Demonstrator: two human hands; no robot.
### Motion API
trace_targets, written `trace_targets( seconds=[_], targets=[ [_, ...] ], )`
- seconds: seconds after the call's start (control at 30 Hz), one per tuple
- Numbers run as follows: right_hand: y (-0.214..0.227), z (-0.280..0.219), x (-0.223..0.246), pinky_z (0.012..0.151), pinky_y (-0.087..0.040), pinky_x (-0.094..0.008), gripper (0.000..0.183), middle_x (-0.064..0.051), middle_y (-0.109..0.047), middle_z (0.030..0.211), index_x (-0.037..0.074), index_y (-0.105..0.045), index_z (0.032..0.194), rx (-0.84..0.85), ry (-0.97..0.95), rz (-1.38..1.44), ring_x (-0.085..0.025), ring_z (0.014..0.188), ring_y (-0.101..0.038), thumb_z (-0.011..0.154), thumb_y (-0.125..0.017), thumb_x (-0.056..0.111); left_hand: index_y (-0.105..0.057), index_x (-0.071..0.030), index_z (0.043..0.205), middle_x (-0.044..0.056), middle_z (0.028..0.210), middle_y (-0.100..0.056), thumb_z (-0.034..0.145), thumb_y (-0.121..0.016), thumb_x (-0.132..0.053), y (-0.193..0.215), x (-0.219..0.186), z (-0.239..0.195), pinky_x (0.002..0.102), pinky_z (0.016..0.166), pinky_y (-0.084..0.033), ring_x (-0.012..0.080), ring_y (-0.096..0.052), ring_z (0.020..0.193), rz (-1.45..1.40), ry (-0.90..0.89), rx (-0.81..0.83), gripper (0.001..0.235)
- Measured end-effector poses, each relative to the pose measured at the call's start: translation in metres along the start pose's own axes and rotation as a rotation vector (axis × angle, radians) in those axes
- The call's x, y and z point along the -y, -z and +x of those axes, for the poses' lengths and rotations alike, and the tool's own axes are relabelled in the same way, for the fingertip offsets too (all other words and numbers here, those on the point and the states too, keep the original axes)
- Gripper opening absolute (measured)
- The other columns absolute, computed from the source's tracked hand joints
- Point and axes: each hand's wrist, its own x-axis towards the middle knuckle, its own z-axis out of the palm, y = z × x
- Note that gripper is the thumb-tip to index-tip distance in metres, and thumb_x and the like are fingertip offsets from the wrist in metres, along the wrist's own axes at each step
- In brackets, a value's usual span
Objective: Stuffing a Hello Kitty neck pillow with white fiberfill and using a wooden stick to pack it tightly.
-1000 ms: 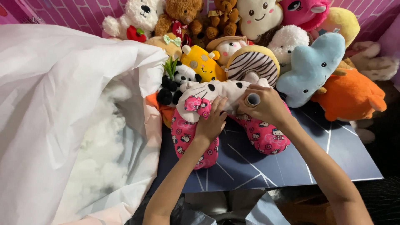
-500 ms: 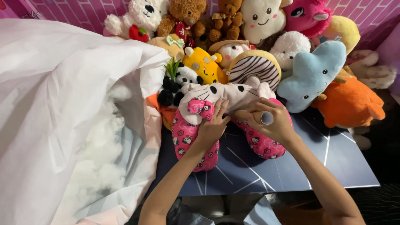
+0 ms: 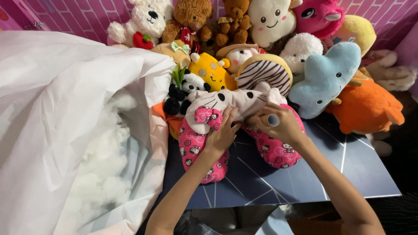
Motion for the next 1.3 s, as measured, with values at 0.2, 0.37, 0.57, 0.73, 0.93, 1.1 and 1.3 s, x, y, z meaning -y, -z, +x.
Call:
trace_targets(
  seconds=[0.2,0.37,0.57,0.73,0.93,1.1,1.3],
  targets=[
    [0.021,0.016,-0.001,0.063,-0.052,-0.04,0.008,-0.013,-0.065,0.08,0.008,-0.07,0.081,-0.081,-0.044,-0.077,-0.037,0.067,-0.066,0.082,-0.076,0.014,-0.066,-0.028,0.13,0.004,0.167,-0.02,0.092,-0.068,-0.037,0.026,-0.003,0.003,0.041,0.129,-0.014,0.0277,-0.01,0.157,-0.036,0.029,0.131,0.038],
    [0.026,0.022,0.001,0.061,-0.051,-0.04,0.012,-0.01,-0.062,0.074,0.009,-0.068,0.077,-0.072,-0.083,-0.028,-0.034,0.061,-0.063,0.084,-0.075,0.015,-0.068,-0.025,0.126,0.004,0.166,-0.021,0.091,-0.069,-0.035,0.03,-0.002,-0.001,0.042,0.129,-0.015,0.0292,-0.012,0.156,-0.042,0.012,0.096,0.036],
    [0.029,0.021,0.034,0.06,-0.049,-0.036,0.01,-0.006,-0.062,0.074,0.014,-0.07,0.075,-0.093,-0.1,0.005,-0.03,0.062,-0.062,0.084,-0.074,0.018,-0.072,-0.023,0.12,0.008,0.163,-0.03,0.085,-0.076,-0.036,0.019,0.001,0.003,0.044,0.126,-0.021,0.032,-0.021,0.153,-0.05,-0.018,-0.001,0.038],
    [0.015,0.028,0.014,0.062,-0.051,-0.044,0.012,-0.01,-0.065,0.074,0.015,-0.068,0.076,-0.007,-0.088,0.019,-0.036,0.064,-0.065,0.081,-0.074,0.024,-0.072,-0.025,0.121,0.006,0.163,-0.029,0.088,-0.073,-0.035,0.035,0.0,-0.004,0.042,0.127,-0.019,0.0296,-0.019,0.154,-0.038,-0.012,0.009,0.035],
    [0.017,0.037,0.034,0.06,-0.05,-0.034,0.012,-0.001,-0.064,0.072,0.016,-0.069,0.072,-0.051,-0.091,0.088,-0.021,0.059,-0.061,0.083,-0.073,0.017,-0.075,-0.022,0.115,0.01,0.159,-0.036,0.081,-0.081,-0.033,0.024,0.001,-0.001,0.044,0.125,-0.024,0.0329,-0.027,0.152,-0.071,-0.026,-0.079,0.036],
    [-0.009,0.028,-0.014,0.064,-0.052,-0.052,0.021,-0.015,-0.066,0.08,0.008,-0.064,0.078,0.088,-0.103,-0.012,-0.045,0.074,-0.067,0.076,-0.073,0.027,-0.074,-0.022,0.117,0.007,0.161,-0.033,0.084,-0.077,-0.034,0.028,0.002,-0.001,0.042,0.126,-0.024,0.0313,-0.022,0.153,-0.096,-0.026,-0.033,0.035],
    [0.005,0.031,0.018,0.066,-0.055,-0.042,0.013,-0.004,-0.067,0.08,0.018,-0.068,0.078,0.003,-0.087,-0.013,-0.034,0.072,-0.069,0.079,-0.076,0.028,-0.075,-0.022,0.114,0.01,0.16,-0.035,0.081,-0.08,-0.032,0.024,0.002,-0.002,0.045,0.125,-0.024,0.0329,-0.025,0.152,-0.12,-0.025,-0.06,0.035]
  ],
)
